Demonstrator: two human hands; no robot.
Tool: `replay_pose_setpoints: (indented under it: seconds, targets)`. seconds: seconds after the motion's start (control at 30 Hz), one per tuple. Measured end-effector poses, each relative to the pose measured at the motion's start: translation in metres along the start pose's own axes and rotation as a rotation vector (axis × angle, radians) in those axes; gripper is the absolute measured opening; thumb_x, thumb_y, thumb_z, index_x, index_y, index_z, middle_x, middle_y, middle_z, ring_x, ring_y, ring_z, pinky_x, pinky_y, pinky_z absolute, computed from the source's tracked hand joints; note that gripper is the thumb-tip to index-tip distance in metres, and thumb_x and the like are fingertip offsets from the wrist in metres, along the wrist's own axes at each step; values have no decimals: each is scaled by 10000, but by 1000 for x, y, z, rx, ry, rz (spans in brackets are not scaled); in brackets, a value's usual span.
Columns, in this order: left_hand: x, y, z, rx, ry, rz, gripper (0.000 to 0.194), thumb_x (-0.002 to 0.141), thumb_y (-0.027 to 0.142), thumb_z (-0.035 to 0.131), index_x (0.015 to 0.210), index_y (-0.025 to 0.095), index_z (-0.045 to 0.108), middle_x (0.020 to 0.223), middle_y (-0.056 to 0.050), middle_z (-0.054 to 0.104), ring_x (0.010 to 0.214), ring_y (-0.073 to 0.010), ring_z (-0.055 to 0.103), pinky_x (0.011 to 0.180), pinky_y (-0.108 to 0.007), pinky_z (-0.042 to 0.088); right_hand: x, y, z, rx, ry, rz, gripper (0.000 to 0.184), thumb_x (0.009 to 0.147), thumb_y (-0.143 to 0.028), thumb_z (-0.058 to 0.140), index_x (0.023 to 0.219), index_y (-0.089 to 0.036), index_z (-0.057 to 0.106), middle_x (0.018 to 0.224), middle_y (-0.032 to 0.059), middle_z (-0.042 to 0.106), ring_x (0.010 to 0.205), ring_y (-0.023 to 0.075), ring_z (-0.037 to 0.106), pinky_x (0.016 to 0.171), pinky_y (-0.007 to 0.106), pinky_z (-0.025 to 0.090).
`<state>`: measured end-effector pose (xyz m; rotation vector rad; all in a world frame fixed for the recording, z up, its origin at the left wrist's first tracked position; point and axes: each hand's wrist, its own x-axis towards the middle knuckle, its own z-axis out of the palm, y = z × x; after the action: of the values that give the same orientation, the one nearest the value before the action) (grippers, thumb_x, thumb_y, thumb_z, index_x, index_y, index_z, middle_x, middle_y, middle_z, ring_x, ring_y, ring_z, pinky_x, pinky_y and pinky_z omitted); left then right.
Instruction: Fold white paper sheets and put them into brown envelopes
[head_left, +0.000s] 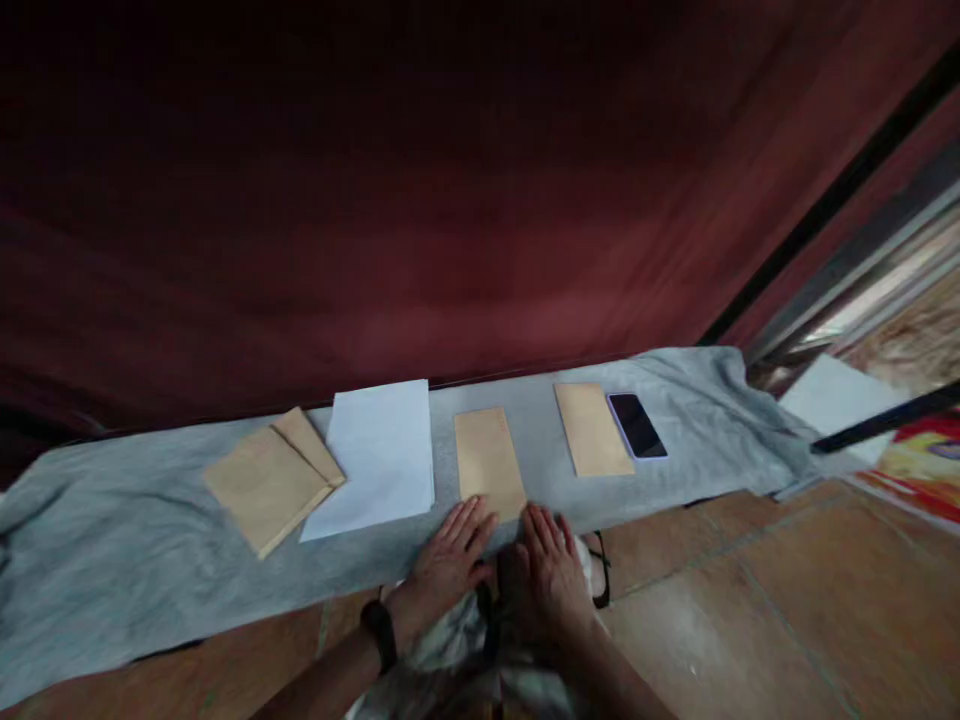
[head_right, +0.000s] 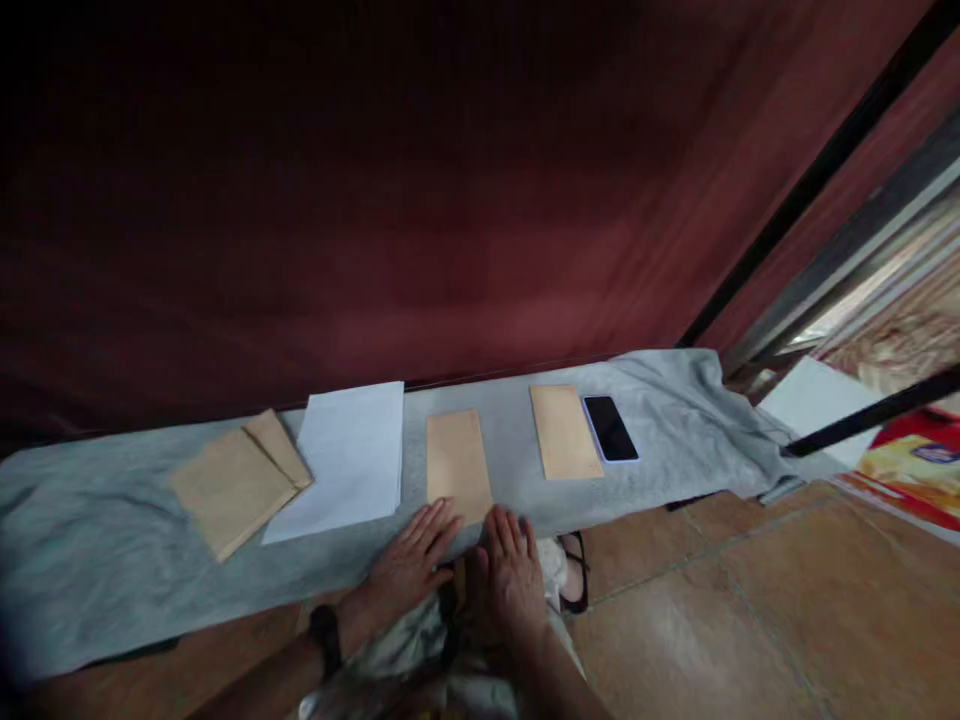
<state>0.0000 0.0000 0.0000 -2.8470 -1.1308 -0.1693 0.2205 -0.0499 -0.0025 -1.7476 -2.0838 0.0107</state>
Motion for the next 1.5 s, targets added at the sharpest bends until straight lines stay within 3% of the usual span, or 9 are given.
replay_pose_setpoints:
  seconds: [0.2, 0.4, 0.67, 0.8, 1.07, 1.27, 1.4, 1.5]
  targets:
    - [2, 0, 1, -14, 30, 5, 691, 955, 450, 566, 1546, 203, 307, 1639, -142, 250, 1508, -285, 245, 1216, -458, 286, 7, 5, -5, 26, 19, -30, 439, 1034, -284, 376, 1436, -176, 515, 1441, 91, 576, 1350, 234, 502, 1176, 458, 324]
    - [2, 0, 3, -18, 56, -6, 665, 961, 419, 549, 1542, 202, 311, 1636, -139, 262, 1503, -276, 264, 1212, -459, 295, 10, -3, -3, 106, -49, -185, 481, 1016, -275, 422, 1484, -167, 444, 1501, 83, 513, 1412, 212, 432, 1183, 434, 350]
    - [5, 2, -7, -51, 45, -16, 592, 954, 442, 569, 1470, 186, 430, 1572, -156, 399, 1468, -289, 346, 1166, -465, 372, 4, 8, -5, 97, -46, -183, 540, 995, -183, 418, 1532, -178, 360, 1518, 87, 490, 1411, 218, 441, 1182, 455, 354]
    - [26, 2, -8, -119, 59, -101, 574, 1001, 463, 460, 1483, 156, 406, 1563, -151, 415, 1452, -249, 377, 1164, -448, 377, 3, 11, -1, 103, -46, -183, 539, 992, -180, 428, 1528, -175, 366, 1525, 89, 480, 1423, 221, 423, 1181, 468, 361]
    - [104, -13, 7, -118, 18, -265, 617, 1018, 448, 349, 1510, 75, 369, 1595, -166, 349, 1498, -271, 279, 1227, -487, 235, 2, 15, 3, 96, -44, -197, 614, 940, -101, 404, 1546, -166, 326, 1519, 103, 487, 1414, 231, 433, 1168, 487, 381]
    - [147, -28, 19, -125, 25, -361, 590, 1017, 443, 324, 1523, 140, 366, 1604, -104, 355, 1505, -256, 259, 1234, -500, 203, 3, 13, -1, 66, -62, -203, 727, 858, -35, 412, 1563, -151, 280, 1555, 105, 436, 1427, 235, 411, 1167, 478, 384]
    - [151, -29, 18, -136, 32, -356, 591, 1021, 440, 321, 1519, 126, 366, 1602, -122, 351, 1498, -255, 278, 1231, -504, 216, 4, 13, -1, 69, -53, -196, 713, 854, -34, 414, 1550, -158, 318, 1542, 102, 456, 1411, 232, 430, 1157, 468, 395]
    - [130, -20, 15, -143, 54, -299, 587, 1017, 402, 348, 1529, 116, 341, 1599, -147, 348, 1492, -260, 294, 1225, -510, 236, 6, 15, -1, 69, -53, -202, 699, 861, -39, 416, 1543, -170, 336, 1518, 95, 491, 1393, 223, 450, 1153, 455, 398]
